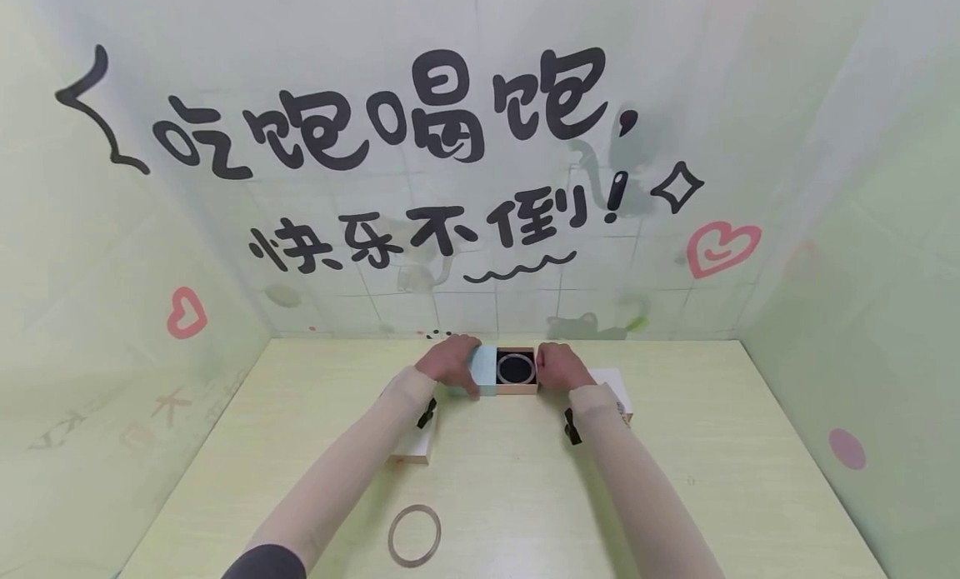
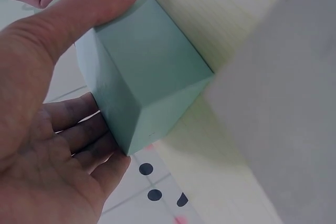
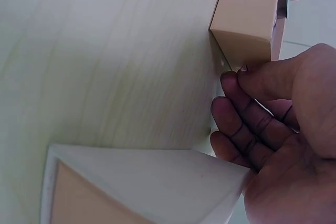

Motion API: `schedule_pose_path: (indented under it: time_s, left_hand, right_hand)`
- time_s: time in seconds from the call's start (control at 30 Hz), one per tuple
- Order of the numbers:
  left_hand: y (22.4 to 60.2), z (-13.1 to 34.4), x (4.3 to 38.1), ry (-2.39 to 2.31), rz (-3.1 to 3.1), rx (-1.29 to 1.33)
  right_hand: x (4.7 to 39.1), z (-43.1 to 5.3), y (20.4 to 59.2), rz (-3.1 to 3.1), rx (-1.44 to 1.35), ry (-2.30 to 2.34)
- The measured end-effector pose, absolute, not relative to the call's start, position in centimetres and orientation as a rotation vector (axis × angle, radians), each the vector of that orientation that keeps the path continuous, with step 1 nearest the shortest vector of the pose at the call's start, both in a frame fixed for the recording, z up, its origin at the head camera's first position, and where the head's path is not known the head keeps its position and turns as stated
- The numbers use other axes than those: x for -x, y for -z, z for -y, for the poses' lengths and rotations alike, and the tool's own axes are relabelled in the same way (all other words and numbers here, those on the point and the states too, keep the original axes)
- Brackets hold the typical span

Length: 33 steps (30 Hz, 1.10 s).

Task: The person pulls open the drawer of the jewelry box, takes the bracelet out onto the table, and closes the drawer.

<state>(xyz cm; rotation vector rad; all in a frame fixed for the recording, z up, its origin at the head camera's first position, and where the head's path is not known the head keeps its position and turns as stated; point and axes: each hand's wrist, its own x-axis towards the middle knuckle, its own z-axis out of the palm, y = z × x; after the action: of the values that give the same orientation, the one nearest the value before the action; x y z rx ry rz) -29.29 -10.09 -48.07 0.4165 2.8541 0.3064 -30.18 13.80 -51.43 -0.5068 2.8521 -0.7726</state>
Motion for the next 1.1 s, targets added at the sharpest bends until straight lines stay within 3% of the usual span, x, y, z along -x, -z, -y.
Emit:
schedule_pose_path:
  time_s: [0.67,1.1]
  left_hand:
    - [48.2,10.2,29.3,-0.344,-2.843,-0.404]
    - [48.0,10.2,29.4,-0.370,-2.833,-0.388]
  right_hand:
    - [29.4,-12.4,50.9,-2.932,0.398,0.854]
    - [28.8,-11.0,49.6,-2.968,0.659,0.705]
